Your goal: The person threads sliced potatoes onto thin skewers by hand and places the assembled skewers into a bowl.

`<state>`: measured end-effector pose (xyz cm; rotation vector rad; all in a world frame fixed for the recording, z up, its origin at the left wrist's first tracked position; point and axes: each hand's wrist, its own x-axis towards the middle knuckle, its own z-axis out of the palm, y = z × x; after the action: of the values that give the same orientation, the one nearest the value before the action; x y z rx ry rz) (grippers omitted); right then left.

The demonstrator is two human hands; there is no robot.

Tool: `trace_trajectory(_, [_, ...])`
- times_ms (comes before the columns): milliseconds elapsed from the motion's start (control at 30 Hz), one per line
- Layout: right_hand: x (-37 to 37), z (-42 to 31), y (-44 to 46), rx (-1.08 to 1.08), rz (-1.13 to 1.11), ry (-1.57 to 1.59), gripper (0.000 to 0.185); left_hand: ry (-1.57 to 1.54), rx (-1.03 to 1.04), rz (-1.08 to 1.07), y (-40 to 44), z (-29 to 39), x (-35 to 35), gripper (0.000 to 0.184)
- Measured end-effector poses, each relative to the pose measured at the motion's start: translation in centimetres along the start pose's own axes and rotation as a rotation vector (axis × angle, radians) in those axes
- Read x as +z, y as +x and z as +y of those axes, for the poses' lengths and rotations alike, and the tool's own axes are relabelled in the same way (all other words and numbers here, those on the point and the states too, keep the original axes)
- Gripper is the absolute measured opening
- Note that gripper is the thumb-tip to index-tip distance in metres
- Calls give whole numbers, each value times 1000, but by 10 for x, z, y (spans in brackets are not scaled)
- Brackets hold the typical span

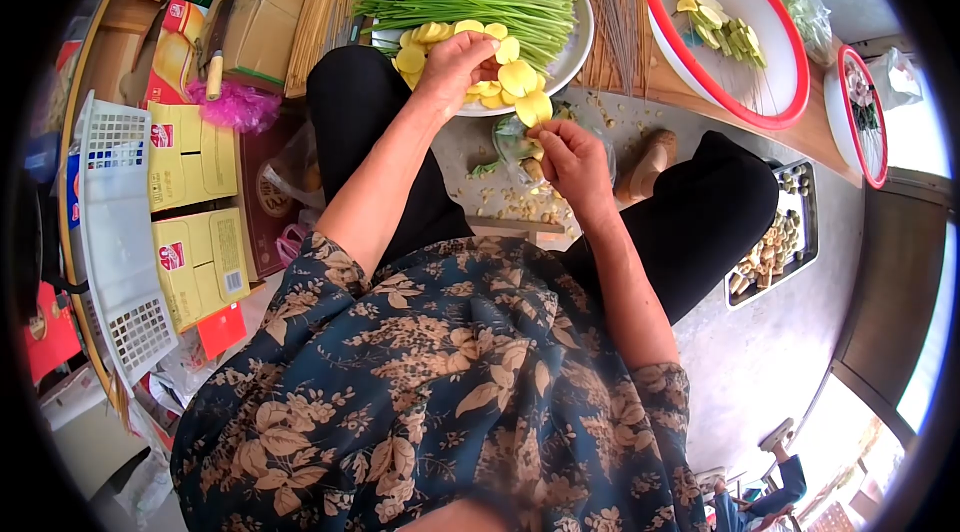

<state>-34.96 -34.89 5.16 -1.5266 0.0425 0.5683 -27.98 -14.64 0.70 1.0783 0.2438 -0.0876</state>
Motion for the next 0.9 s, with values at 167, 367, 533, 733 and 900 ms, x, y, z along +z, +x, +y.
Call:
trace_trajectory(167, [1, 7, 1, -88, 61, -145, 18, 125, -13, 31, 1, 0, -5, 17])
trace_trajectory(367, [6, 2, -3, -167, 133, -356, 15, 126, -96, 103, -1, 0, -4, 17])
trace_trajectory(533, [9, 3, -4, -184, 150, -427, 15, 82, -132, 198, 1, -5, -5, 13])
trace_trajectory(733, [8, 3, -6, -190, 149, -454, 14, 54, -83, 230, 7, -3, -17, 12])
trace_trajectory(900, [6, 0, -7, -150, 115, -410, 14, -74, -244, 112, 10, 4, -23, 15])
